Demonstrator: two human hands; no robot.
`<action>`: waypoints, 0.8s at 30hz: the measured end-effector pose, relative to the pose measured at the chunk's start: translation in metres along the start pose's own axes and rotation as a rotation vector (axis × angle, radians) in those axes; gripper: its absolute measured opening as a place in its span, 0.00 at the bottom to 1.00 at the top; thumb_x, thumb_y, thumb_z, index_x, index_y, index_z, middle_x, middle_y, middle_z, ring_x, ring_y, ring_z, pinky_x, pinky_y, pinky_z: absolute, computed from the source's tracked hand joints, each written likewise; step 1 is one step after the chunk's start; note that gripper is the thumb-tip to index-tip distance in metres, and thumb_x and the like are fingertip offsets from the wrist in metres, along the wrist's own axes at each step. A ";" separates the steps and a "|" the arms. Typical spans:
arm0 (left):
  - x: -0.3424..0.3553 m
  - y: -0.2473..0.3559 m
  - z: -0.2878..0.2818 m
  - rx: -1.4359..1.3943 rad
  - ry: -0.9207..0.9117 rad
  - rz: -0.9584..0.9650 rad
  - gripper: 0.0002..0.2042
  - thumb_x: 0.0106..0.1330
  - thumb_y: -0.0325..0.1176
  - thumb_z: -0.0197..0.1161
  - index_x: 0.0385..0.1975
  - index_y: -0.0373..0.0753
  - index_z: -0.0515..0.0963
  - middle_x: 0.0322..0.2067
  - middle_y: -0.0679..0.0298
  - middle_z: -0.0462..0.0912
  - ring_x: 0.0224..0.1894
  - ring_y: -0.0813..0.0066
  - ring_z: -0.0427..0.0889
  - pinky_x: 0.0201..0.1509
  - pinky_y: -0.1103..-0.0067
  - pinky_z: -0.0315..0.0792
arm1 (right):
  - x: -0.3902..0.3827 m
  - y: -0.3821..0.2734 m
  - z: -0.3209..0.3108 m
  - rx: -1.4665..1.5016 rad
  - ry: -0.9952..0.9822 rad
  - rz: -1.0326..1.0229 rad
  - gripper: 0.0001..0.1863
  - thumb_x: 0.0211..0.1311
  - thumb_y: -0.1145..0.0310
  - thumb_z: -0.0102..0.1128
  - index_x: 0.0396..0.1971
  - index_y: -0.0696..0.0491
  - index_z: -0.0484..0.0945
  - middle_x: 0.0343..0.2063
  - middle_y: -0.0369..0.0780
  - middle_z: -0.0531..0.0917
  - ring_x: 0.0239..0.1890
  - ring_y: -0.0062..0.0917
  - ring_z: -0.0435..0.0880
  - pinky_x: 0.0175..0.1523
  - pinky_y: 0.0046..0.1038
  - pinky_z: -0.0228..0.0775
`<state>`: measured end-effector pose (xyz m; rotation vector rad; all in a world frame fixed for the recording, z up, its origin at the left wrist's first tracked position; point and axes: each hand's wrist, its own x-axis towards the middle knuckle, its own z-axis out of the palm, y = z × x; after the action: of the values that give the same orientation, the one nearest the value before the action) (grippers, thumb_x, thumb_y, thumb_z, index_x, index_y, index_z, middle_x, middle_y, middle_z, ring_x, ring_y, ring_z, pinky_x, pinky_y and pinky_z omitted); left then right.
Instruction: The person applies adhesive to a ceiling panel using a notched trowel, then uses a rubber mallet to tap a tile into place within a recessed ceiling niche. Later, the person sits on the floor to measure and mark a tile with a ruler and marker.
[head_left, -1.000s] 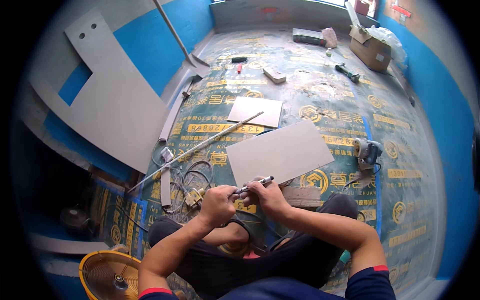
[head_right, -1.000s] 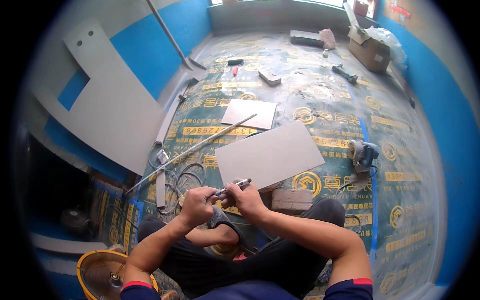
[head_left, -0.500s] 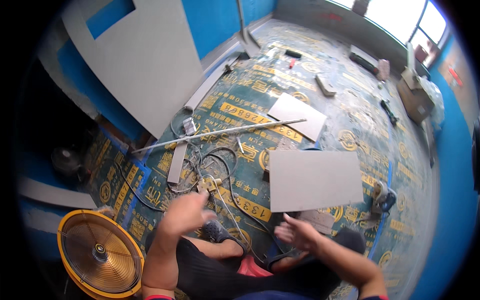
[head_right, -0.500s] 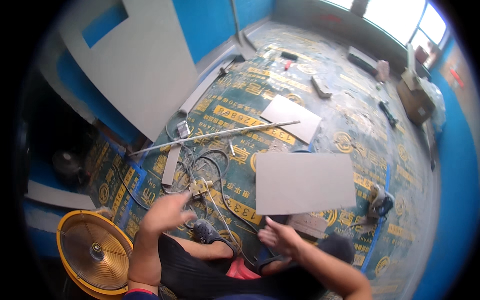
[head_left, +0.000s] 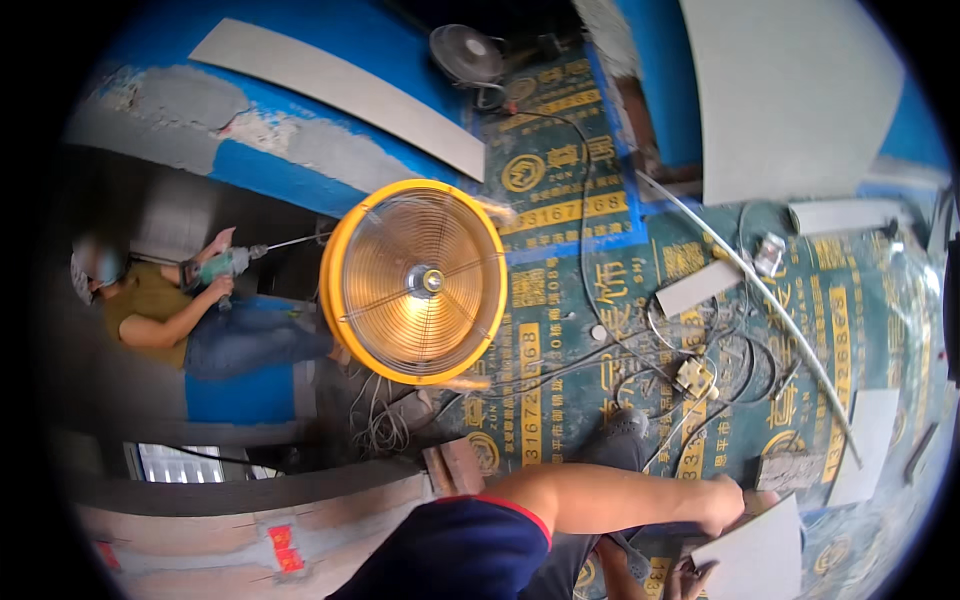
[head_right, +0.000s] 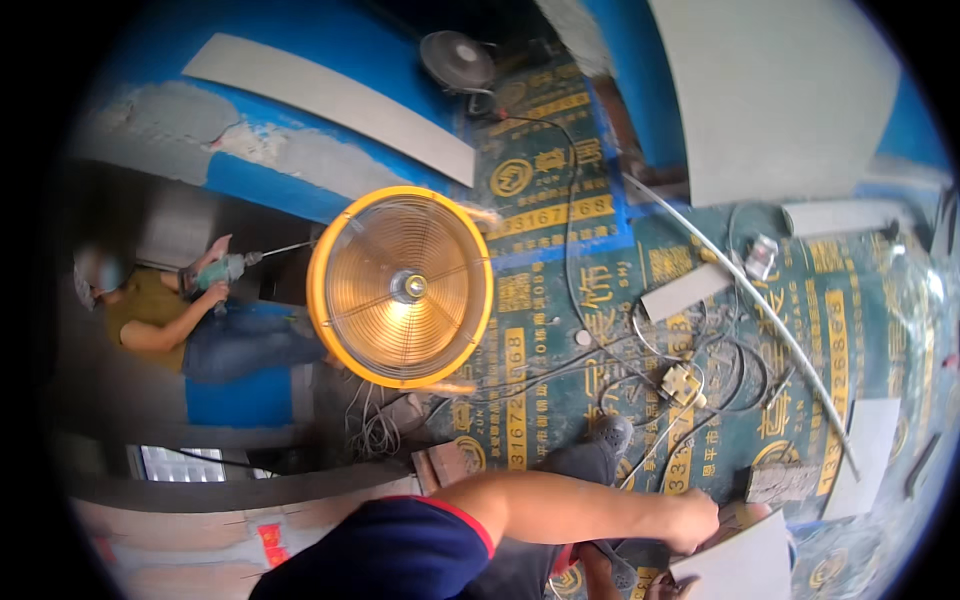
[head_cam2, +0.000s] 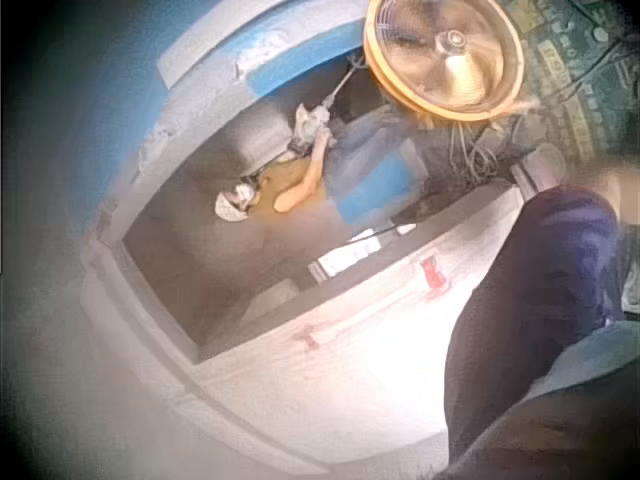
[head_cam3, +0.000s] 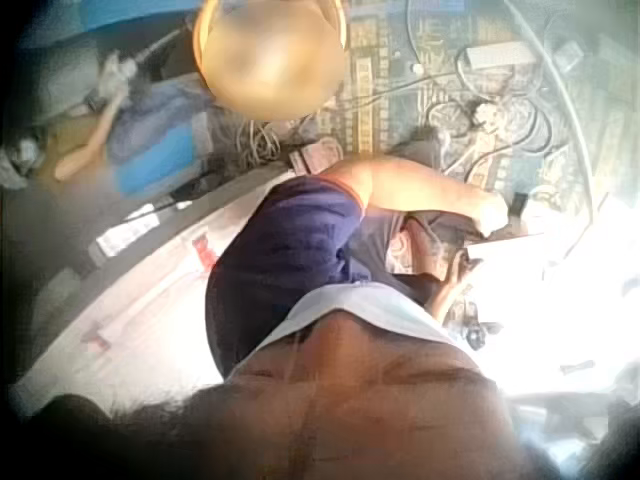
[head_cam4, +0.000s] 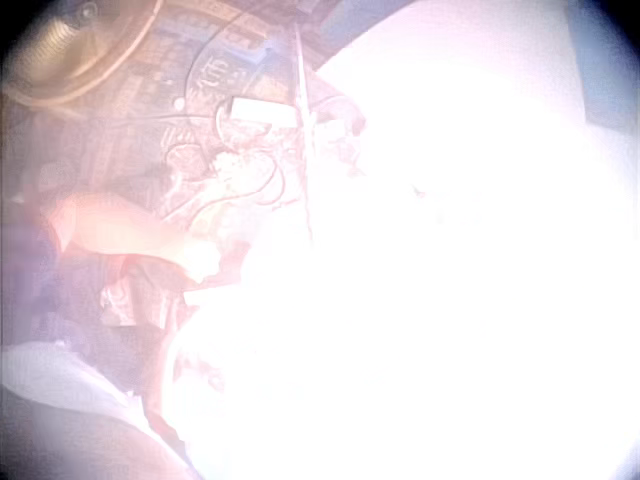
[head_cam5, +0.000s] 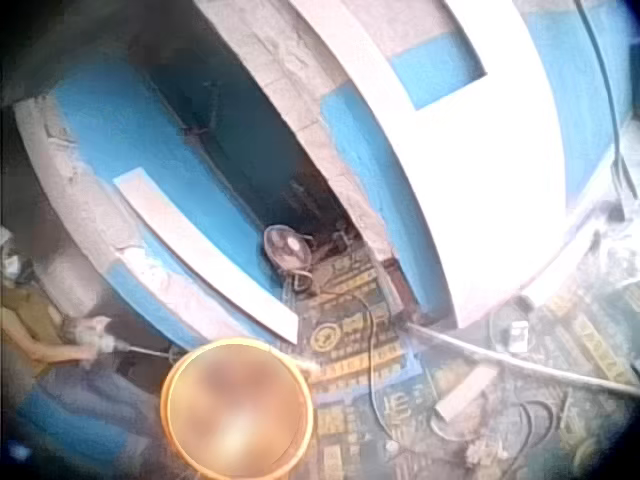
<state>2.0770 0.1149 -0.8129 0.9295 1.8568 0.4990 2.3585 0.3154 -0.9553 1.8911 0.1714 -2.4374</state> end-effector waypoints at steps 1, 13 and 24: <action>0.004 -0.016 0.003 -0.099 0.164 -0.030 0.09 0.51 0.35 0.65 0.28 0.38 0.84 0.35 0.53 0.84 0.37 0.52 0.84 0.40 0.63 0.77 | -0.026 -0.006 -0.016 0.145 -0.357 0.310 0.21 0.61 0.54 0.66 0.44 0.56 0.78 0.30 0.38 0.81 0.29 0.25 0.76 0.44 0.35 0.72; -0.309 0.043 0.126 -0.810 0.865 -0.114 0.08 0.54 0.26 0.56 0.32 0.37 0.81 0.30 0.55 0.84 0.38 0.55 0.83 0.41 0.69 0.74 | -0.233 -0.111 0.104 -0.333 -0.133 0.253 0.16 0.65 0.58 0.61 0.38 0.58 0.76 0.25 0.37 0.79 0.16 0.23 0.72 0.19 0.25 0.67; -0.531 0.173 0.119 -2.097 1.148 -0.320 0.34 0.65 0.64 0.55 0.55 0.36 0.73 0.51 0.57 0.79 0.56 0.63 0.78 0.59 0.68 0.70 | -0.276 0.058 0.196 -1.649 -0.590 -0.226 0.21 0.62 0.53 0.63 0.39 0.58 0.80 0.27 0.40 0.82 0.29 0.30 0.81 0.36 0.31 0.76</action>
<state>2.3791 -0.1971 -0.4416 -1.2540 1.0446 2.2794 2.2455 0.2276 -0.6434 0.4075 1.6687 -1.5763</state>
